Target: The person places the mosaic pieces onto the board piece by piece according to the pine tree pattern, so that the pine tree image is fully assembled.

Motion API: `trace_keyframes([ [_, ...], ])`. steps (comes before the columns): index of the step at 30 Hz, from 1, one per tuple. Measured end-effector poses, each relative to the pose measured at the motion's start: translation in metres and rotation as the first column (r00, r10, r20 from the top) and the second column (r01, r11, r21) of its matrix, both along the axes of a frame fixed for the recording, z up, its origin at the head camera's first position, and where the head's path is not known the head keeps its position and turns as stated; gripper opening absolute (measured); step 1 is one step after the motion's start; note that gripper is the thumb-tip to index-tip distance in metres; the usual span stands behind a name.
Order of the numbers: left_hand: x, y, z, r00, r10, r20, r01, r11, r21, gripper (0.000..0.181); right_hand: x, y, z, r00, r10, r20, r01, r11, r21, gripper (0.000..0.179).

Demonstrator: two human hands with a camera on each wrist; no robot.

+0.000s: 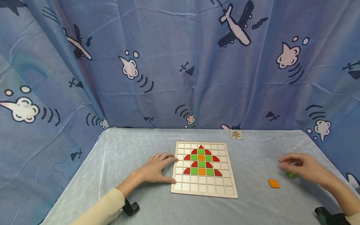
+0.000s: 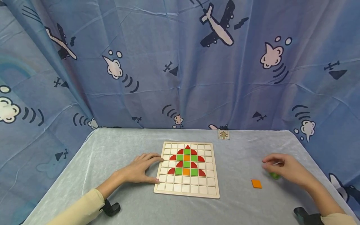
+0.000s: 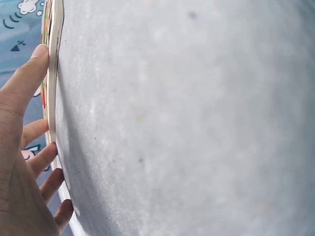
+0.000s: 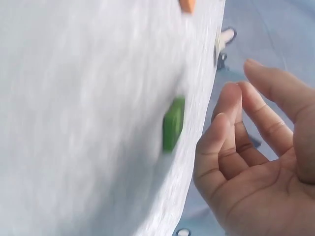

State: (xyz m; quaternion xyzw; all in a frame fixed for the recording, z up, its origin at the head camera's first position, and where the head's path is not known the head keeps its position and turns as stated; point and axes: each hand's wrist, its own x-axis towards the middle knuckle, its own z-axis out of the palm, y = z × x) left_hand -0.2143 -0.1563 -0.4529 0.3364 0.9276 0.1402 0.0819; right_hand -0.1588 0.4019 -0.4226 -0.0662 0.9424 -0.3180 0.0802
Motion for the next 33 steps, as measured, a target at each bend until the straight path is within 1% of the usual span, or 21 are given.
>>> trace_keyframes([
  [2,0.000,0.000,0.000,1.000,0.000,-0.001,0.000,1.000,-0.002,0.083,0.000,0.009,-0.002,1.000,-0.015,0.004,0.015,1.000,0.010,0.036],
  [6,0.000,0.000,0.000,1.000,-0.003,-0.002,0.003,1.000,-0.001,0.084,-0.001,0.021,-0.008,0.997,-0.055,0.049,0.052,0.997,0.053,0.041],
  [8,0.000,0.000,0.000,1.000,-0.003,-0.001,0.003,1.000,0.000,0.084,-0.001,0.025,-0.012,0.995,-0.077,0.055,0.072,0.993,0.089,0.043],
  [9,0.000,0.001,0.000,1.000,-0.004,0.000,0.004,1.000,0.002,0.083,0.000,0.026,-0.013,0.993,-0.091,0.073,0.083,0.990,0.110,0.045],
  [14,0.000,0.001,0.000,1.000,-0.006,0.000,0.006,1.000,0.009,0.083,0.004,0.031,-0.021,0.994,-0.100,0.044,0.094,0.988,0.125,0.042],
  [18,0.000,0.000,0.001,1.000,-0.007,-0.005,0.007,1.000,0.014,0.084,0.003,0.031,-0.024,0.998,-0.064,0.016,0.062,0.992,0.105,0.038],
  [21,0.000,0.000,0.000,1.000,-0.005,-0.005,0.005,1.000,0.012,0.083,0.003,0.031,-0.025,1.000,-0.015,-0.003,0.015,0.996,0.090,0.033],
  [28,0.000,0.000,0.000,1.000,-0.003,-0.003,0.003,1.000,0.011,0.083,0.004,0.031,-0.026,0.995,0.080,-0.057,-0.078,0.996,0.037,0.025],
  [30,0.000,0.000,-0.001,1.000,-0.004,-0.004,0.004,1.000,0.016,0.083,0.004,0.032,-0.026,0.993,0.103,-0.065,-0.101,0.994,0.028,0.023],
  [33,0.000,0.000,-0.001,1.000,-0.007,-0.007,0.007,1.000,0.023,0.083,0.002,0.032,-0.027,0.991,0.120,-0.050,-0.120,0.993,0.015,0.022],
])
